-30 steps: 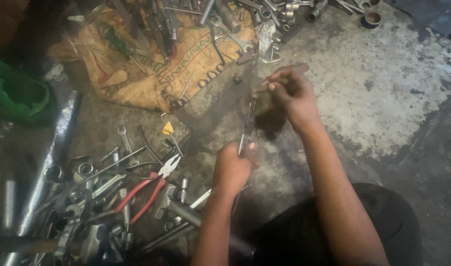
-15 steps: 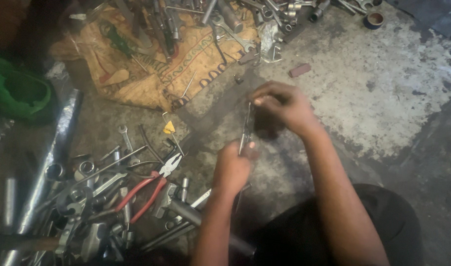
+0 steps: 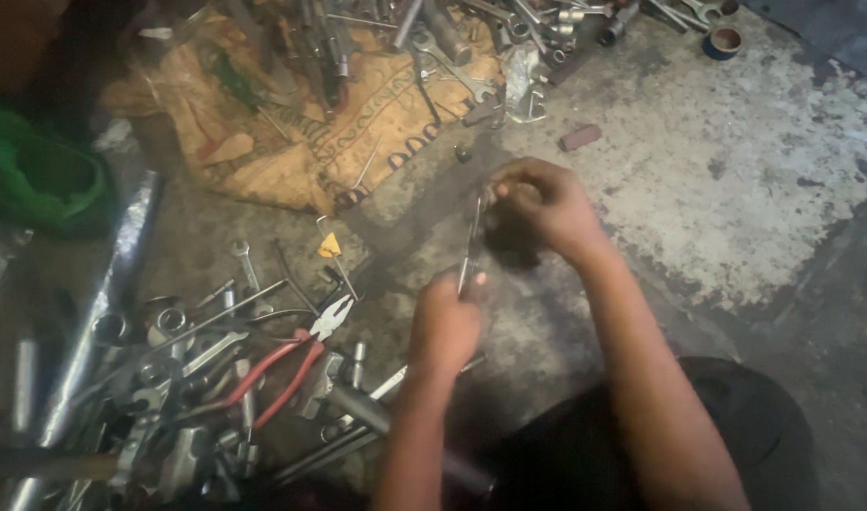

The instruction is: The person wipes down various metal tools, including pliers, wrenches, and a long bolt, using a cloth while sitting on the floor.

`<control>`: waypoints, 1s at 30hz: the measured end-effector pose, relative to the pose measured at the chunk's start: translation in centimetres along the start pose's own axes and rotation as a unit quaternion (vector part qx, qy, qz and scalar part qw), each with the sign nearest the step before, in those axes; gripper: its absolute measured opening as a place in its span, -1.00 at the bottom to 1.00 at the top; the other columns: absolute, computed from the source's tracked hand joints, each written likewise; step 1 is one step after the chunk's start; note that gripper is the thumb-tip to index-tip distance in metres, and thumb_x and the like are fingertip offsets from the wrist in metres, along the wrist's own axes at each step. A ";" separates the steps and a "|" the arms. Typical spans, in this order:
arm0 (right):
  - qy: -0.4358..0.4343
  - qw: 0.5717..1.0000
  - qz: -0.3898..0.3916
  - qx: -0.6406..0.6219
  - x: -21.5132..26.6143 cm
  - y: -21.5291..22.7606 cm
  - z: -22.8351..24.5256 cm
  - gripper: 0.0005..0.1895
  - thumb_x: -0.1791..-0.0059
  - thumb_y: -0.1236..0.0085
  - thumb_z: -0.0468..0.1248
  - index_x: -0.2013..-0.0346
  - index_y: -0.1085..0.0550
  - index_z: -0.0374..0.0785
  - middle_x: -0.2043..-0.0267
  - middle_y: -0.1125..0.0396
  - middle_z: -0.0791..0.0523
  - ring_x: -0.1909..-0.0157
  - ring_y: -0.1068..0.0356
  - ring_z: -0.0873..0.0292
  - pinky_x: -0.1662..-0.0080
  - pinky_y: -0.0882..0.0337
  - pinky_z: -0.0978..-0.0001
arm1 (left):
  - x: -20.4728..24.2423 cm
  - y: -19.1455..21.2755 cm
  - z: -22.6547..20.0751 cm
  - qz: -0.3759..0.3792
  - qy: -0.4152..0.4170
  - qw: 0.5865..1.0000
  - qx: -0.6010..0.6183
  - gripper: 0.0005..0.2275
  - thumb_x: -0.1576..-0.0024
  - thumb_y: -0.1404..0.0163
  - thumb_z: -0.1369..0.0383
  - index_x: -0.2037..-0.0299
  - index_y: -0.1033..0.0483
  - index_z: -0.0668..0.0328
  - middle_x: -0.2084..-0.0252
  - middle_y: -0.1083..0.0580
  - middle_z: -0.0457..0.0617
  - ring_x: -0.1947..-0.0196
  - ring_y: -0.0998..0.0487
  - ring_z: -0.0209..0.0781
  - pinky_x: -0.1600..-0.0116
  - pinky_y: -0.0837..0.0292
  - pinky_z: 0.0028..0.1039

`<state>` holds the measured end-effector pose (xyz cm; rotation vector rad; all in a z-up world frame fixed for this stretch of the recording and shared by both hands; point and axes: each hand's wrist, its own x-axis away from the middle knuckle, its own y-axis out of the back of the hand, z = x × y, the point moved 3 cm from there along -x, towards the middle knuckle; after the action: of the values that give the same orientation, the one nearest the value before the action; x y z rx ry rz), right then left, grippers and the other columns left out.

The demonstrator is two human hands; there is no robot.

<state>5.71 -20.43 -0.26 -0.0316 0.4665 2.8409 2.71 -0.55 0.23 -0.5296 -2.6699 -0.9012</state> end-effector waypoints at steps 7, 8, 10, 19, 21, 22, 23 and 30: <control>-0.027 0.985 0.051 0.160 0.0 0.2 -2.2 -0.77 0.06 -0.14 -0.29 0.13 -0.59 -0.21 0.21 -0.53 0.03 0.15 -0.52 0.10 0.04 -0.49 0.25 | -1.2 -1.3 2.9 -0.007 0.030 0.995 -0.091 -0.65 -0.24 0.05 0.08 0.20 -0.57 0.26 0.22 -0.57 0.25 0.15 -0.59 0.28 0.06 -0.43 -0.03; 0.024 0.980 0.018 0.198 0.1 0.6 -2.2 -0.78 0.05 -0.18 -0.26 0.14 -0.59 -0.23 0.16 -0.51 -0.01 0.12 -0.50 0.02 0.02 -0.47 0.19 | -1.4 -1.4 3.1 -0.013 0.018 0.997 -0.079 -0.66 -0.23 0.06 0.08 0.20 -0.59 0.22 0.23 -0.57 0.25 0.15 -0.58 0.30 0.06 -0.43 -0.03; 0.079 0.968 -0.017 0.236 0.2 0.8 -2.1 -0.78 0.03 -0.22 -0.22 0.15 -0.59 -0.26 0.11 -0.50 -0.04 0.08 -0.49 -0.06 0.01 -0.45 0.14 | -1.7 -1.5 3.5 -0.023 0.002 0.998 -0.065 -0.66 -0.21 0.06 0.07 0.20 -0.61 0.19 0.23 -0.57 0.25 0.15 -0.57 0.31 0.07 -0.43 -0.03; -0.081 0.974 0.142 0.157 1.8 -4.1 -2.1 -0.76 0.06 -0.25 -0.11 0.17 -0.62 -0.14 0.20 -0.55 0.02 0.13 -0.51 0.01 0.02 -0.48 0.19 | -2.8 -1.1 4.1 -0.085 0.103 0.970 0.202 -0.58 -0.22 0.10 -0.04 0.17 -0.58 0.17 0.45 -0.50 0.22 0.51 -0.55 0.06 0.36 -0.43 -0.21; 0.081 0.980 0.158 0.095 3.3 -6.3 -1.0 -0.77 0.02 -0.26 -0.14 0.20 -0.61 -0.23 -0.02 -0.53 0.08 -0.04 -0.48 0.16 -0.10 -0.42 0.26 | -3.7 -0.8 4.8 -0.177 -0.022 0.901 0.395 -0.56 -0.22 0.01 -0.05 0.18 -0.65 0.22 0.39 -0.59 -0.02 0.51 -0.49 -0.32 0.40 -0.42 -0.41; 0.052 0.982 0.168 0.071 4.8 -6.3 -0.9 -0.72 0.03 -0.25 -0.16 0.08 -0.54 -0.22 -0.12 -0.45 0.08 -0.08 -0.45 0.16 -0.11 -0.41 0.26 | -3.8 -1.2 5.4 -0.176 -0.032 0.900 0.399 -0.56 -0.22 0.01 -0.05 0.18 -0.65 0.22 0.39 -0.59 -0.02 0.51 -0.49 -0.32 0.40 -0.42 -0.41; 0.030 0.983 0.174 0.044 5.8 -6.7 -0.4 -0.62 0.04 -0.23 -0.19 -0.05 -0.48 -0.21 -0.21 -0.36 0.08 -0.12 -0.41 0.16 -0.11 -0.40 0.25 | -4.3 -1.5 6.2 -0.154 0.035 0.895 0.418 -0.54 -0.21 0.04 -0.07 0.11 -0.67 0.19 0.37 -0.60 -0.06 0.57 -0.44 -0.30 0.45 -0.36 -0.40; -0.012 0.975 0.195 0.105 10.0 -5.0 -1.0 -0.31 0.12 -0.33 -0.20 -0.27 -0.31 -0.20 -0.26 -0.36 -0.03 -0.26 -0.38 0.06 -0.21 -0.38 0.20 | -6.9 -7.7 8.2 -0.110 0.006 0.936 0.333 -0.37 -0.23 0.16 -0.20 -0.27 -0.46 0.13 -0.11 -0.51 0.00 -0.03 -0.53 -0.11 -0.09 -0.41 -0.28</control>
<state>-2.64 -13.66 -3.37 0.1500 0.8489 3.1453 4.52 -2.85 -12.59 -0.0640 -2.8193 -0.0001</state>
